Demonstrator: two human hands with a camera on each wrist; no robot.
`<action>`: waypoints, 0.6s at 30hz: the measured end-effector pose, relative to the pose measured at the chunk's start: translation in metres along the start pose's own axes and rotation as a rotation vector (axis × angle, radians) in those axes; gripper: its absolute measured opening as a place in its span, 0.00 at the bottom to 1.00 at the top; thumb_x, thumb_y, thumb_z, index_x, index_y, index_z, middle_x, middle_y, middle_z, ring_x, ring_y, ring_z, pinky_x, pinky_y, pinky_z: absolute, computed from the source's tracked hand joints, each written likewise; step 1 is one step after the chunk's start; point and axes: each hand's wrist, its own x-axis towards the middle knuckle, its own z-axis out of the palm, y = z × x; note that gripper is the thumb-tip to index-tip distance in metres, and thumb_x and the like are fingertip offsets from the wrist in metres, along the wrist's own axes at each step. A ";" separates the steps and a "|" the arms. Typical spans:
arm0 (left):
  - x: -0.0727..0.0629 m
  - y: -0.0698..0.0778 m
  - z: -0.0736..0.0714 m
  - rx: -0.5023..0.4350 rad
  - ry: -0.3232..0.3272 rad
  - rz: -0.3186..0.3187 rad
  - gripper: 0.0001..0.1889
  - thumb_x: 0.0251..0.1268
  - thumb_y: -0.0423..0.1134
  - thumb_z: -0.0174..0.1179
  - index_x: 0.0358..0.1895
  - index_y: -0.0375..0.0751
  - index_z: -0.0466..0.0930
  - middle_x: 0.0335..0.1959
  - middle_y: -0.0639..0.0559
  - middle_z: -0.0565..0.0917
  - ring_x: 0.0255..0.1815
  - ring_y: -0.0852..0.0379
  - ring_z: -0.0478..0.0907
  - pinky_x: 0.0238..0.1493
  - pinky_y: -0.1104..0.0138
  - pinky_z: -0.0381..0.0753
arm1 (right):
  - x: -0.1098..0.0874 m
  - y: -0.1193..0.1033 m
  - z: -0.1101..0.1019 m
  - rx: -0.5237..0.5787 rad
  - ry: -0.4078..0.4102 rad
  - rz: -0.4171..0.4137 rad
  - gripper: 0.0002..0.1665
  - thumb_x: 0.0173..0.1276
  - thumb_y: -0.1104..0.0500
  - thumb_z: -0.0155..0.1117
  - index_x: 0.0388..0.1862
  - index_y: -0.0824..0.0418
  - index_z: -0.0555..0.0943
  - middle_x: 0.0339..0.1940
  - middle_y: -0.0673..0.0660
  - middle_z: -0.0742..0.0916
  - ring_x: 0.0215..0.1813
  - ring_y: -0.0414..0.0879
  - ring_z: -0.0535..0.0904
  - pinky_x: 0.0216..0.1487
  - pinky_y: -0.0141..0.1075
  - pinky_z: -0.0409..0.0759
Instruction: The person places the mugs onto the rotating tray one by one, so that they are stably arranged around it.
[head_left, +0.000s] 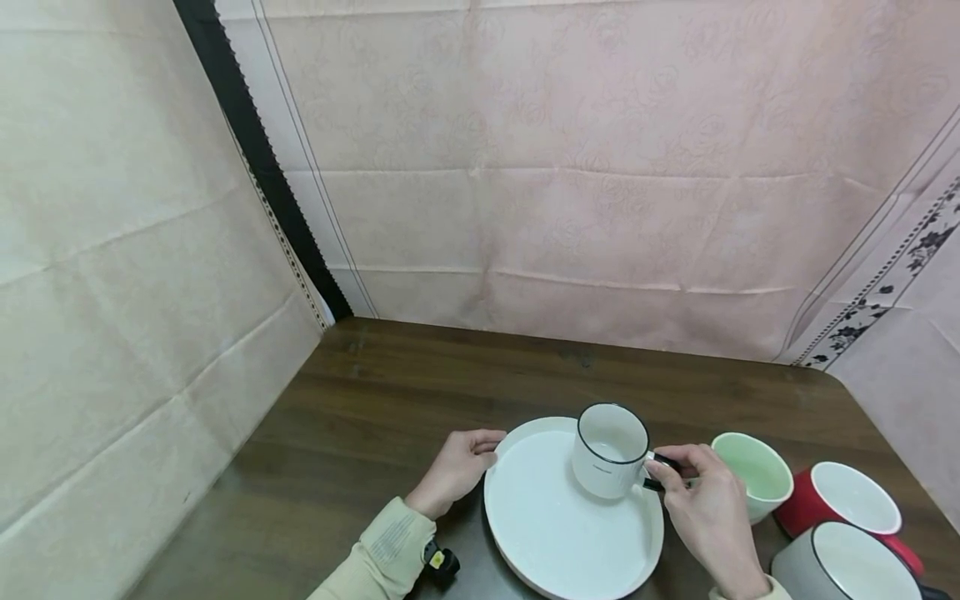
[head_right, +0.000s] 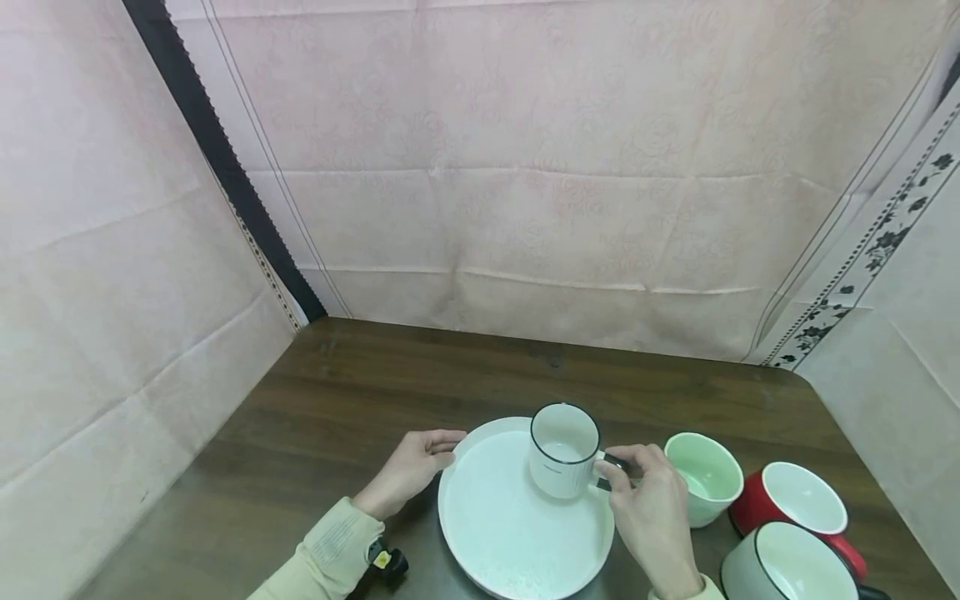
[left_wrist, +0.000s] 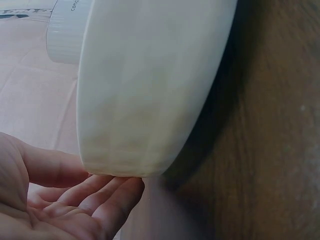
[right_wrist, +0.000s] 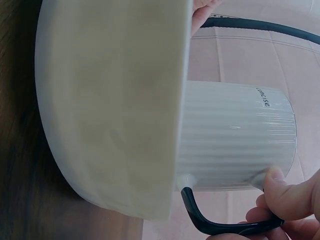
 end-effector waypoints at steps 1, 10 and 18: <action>0.000 0.000 0.000 0.001 0.000 -0.005 0.17 0.70 0.26 0.51 0.59 0.31 0.77 0.52 0.40 0.83 0.53 0.49 0.80 0.51 0.59 0.81 | 0.000 0.000 0.000 0.004 0.001 -0.003 0.10 0.51 0.66 0.77 0.33 0.58 0.86 0.32 0.52 0.85 0.29 0.38 0.78 0.25 0.24 0.71; 0.001 -0.003 0.001 0.002 0.000 -0.026 0.17 0.70 0.27 0.51 0.59 0.32 0.78 0.51 0.42 0.83 0.52 0.51 0.80 0.51 0.59 0.81 | -0.001 0.000 0.003 0.004 -0.022 0.011 0.09 0.53 0.66 0.76 0.33 0.60 0.86 0.33 0.53 0.85 0.29 0.41 0.79 0.25 0.26 0.73; -0.003 -0.005 0.002 -0.016 -0.006 -0.003 0.17 0.70 0.26 0.52 0.59 0.31 0.77 0.51 0.40 0.83 0.52 0.49 0.81 0.50 0.58 0.81 | -0.003 0.005 0.005 -0.004 -0.040 0.017 0.09 0.53 0.64 0.77 0.33 0.59 0.86 0.33 0.53 0.85 0.30 0.40 0.79 0.25 0.25 0.72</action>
